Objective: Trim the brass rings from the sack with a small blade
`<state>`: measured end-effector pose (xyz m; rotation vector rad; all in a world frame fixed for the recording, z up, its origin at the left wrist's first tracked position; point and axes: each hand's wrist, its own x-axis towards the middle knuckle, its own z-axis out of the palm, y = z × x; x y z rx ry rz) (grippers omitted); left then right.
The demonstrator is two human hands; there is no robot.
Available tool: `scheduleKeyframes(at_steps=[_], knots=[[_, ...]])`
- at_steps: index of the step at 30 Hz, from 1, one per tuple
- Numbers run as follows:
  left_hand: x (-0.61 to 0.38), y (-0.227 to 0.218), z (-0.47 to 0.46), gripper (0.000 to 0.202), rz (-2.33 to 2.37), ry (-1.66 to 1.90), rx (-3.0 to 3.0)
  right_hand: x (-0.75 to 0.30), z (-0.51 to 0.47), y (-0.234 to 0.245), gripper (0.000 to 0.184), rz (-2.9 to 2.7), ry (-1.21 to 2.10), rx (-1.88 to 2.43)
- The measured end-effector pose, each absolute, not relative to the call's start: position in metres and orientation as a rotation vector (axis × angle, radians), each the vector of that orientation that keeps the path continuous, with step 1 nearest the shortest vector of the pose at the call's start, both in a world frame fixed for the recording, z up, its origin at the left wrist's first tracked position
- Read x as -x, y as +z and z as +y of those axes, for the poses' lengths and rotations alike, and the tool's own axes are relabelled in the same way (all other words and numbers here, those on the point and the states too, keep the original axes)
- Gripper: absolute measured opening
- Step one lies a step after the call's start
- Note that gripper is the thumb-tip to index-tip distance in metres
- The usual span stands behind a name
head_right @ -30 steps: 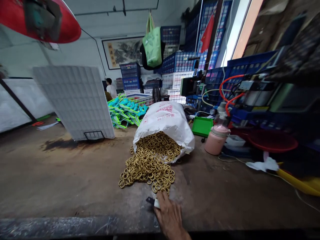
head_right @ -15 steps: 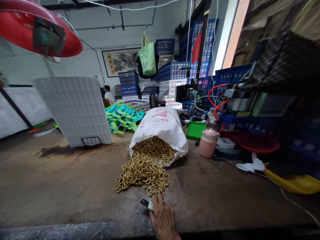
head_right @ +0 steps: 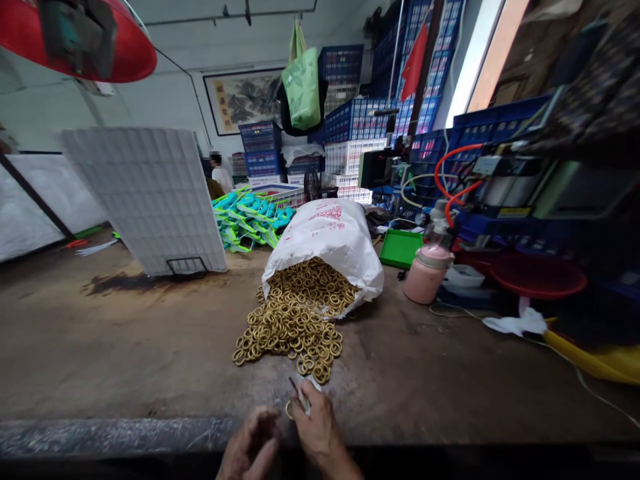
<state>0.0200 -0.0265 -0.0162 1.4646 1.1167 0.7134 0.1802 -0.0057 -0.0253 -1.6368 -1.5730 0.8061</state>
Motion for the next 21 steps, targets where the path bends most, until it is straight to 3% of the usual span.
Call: scheduleKeyframes(at_steps=[2,10,17,21], knots=[[-0.022,-0.015,-0.021,0.039,1.139,0.914,-1.616,-0.175,-0.006,-0.021,0.008,-1.436,1.043,1.565],[-0.026,-0.008,-0.018,0.022,1.015,0.98,-1.918,-0.168,-0.021,0.008,0.013,-0.835,1.813,1.308],[-0.017,-0.005,-0.021,0.02,1.03,1.068,-2.076,-0.16,-0.026,0.019,0.018,-0.703,1.969,1.16],[-0.016,-0.003,-0.021,0.017,1.083,1.066,-2.146,-0.159,-0.024,0.017,0.017,-0.796,1.891,1.231]])
